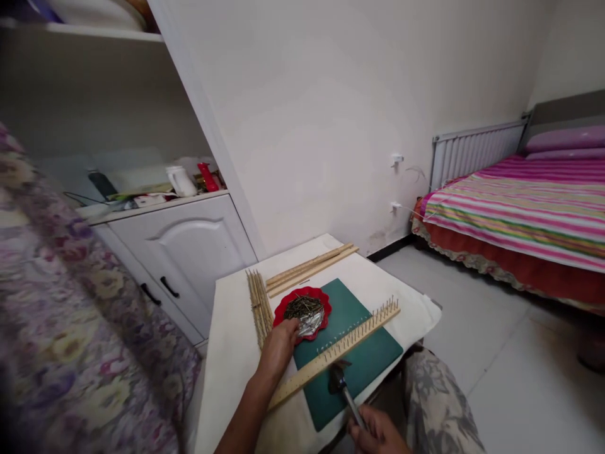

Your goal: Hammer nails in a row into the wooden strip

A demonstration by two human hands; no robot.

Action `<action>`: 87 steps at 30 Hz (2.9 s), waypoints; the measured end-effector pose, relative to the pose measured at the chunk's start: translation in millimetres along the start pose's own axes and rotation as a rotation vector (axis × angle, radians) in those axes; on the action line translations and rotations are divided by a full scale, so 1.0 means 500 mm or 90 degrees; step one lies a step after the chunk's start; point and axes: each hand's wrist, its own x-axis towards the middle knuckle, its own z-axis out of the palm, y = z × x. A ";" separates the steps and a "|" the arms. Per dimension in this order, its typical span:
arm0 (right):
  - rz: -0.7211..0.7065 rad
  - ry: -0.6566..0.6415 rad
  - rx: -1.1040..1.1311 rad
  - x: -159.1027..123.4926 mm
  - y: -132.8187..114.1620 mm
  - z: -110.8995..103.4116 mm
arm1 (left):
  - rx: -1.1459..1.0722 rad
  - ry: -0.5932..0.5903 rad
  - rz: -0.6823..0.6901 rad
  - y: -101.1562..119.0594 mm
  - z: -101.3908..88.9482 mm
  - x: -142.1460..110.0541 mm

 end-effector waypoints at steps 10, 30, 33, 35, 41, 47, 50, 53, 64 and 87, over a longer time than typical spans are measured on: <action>0.029 0.022 0.011 -0.029 0.020 -0.001 | -0.106 -0.022 -0.044 0.039 0.029 -0.161; 0.011 0.024 0.024 -0.043 0.031 -0.003 | -0.024 0.004 -0.008 0.081 0.070 -0.140; 0.014 0.023 0.028 -0.041 0.036 -0.005 | 0.000 -0.021 0.003 0.084 0.067 -0.129; 0.014 0.024 0.030 -0.040 0.042 -0.008 | 0.006 -0.036 0.014 0.086 0.064 -0.122; 0.026 0.012 0.027 -0.040 0.049 -0.010 | -0.093 0.026 0.015 0.084 0.081 -0.111; 0.031 0.009 0.028 -0.040 0.043 -0.006 | -0.246 0.088 -0.041 0.075 0.127 -0.111; 0.024 0.015 0.024 -0.041 0.041 -0.004 | -0.269 0.093 -0.051 0.072 0.136 -0.110; 0.010 0.012 0.018 -0.046 0.028 -0.003 | -0.283 0.092 -0.047 0.070 0.136 -0.109; -0.050 -0.009 -0.025 0.006 -0.088 0.012 | -0.272 0.091 -0.050 0.069 0.136 -0.111; -0.033 -0.021 -0.055 0.024 -0.084 0.022 | -0.242 0.086 -0.074 0.066 0.138 -0.110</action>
